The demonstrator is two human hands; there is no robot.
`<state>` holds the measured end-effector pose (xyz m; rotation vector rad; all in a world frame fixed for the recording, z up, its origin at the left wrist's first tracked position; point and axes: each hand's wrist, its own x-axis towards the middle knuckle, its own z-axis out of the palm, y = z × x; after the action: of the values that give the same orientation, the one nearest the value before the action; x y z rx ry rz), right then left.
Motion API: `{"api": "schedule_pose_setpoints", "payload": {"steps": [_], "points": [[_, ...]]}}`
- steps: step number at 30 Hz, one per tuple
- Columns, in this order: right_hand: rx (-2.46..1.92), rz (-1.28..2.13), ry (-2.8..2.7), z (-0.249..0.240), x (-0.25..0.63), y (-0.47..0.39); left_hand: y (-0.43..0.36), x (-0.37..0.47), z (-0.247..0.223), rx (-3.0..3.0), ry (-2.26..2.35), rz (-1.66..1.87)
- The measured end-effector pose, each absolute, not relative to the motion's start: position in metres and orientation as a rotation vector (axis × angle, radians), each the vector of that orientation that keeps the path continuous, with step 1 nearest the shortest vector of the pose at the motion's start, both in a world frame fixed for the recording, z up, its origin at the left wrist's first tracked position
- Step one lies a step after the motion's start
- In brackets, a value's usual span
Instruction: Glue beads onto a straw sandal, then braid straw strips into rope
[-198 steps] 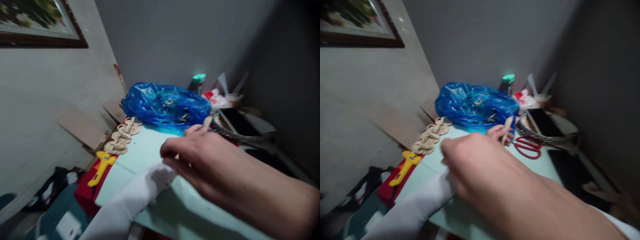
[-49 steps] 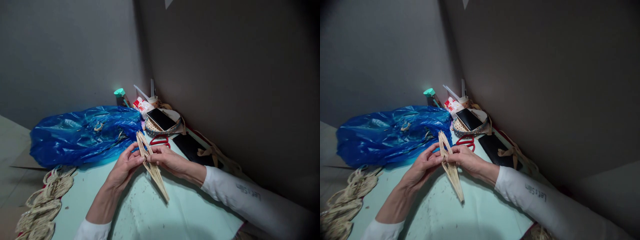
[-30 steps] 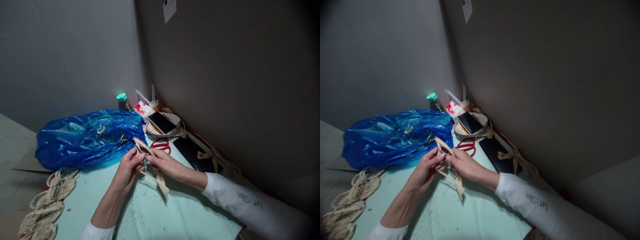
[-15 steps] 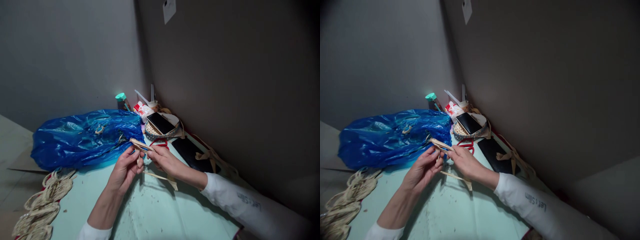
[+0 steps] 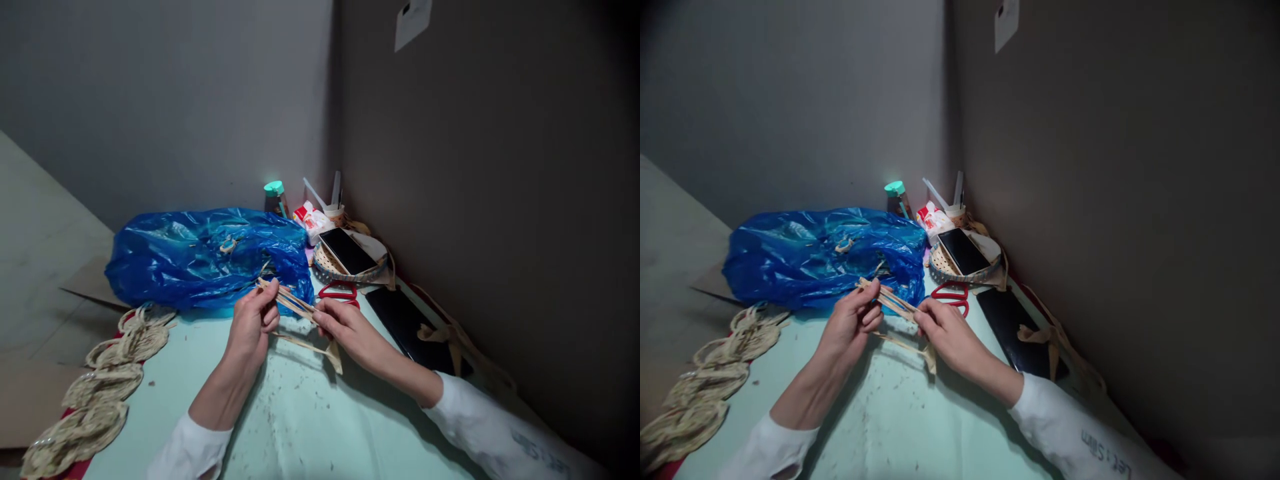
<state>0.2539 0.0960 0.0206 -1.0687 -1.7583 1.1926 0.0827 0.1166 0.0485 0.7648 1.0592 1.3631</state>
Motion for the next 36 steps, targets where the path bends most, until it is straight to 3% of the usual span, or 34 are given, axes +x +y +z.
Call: {"api": "schedule_pose_setpoints", "payload": {"steps": [8,15,21,36], "points": [[-0.984,1.516,-1.739,0.027,0.254,0.09,0.126,0.057,0.063,0.838,1.084,1.454],[-1.017,1.221,-1.842,0.026,0.251,0.092,0.12,0.068,0.063,0.913,1.11,1.188],[-1.013,1.278,-1.644,0.02,0.249,0.093,0.11,0.089,0.053,0.938,1.067,1.005],[-0.949,1.484,-1.447,0.024,0.25,0.094,0.109,0.088,0.058,1.025,0.995,0.949]]}}
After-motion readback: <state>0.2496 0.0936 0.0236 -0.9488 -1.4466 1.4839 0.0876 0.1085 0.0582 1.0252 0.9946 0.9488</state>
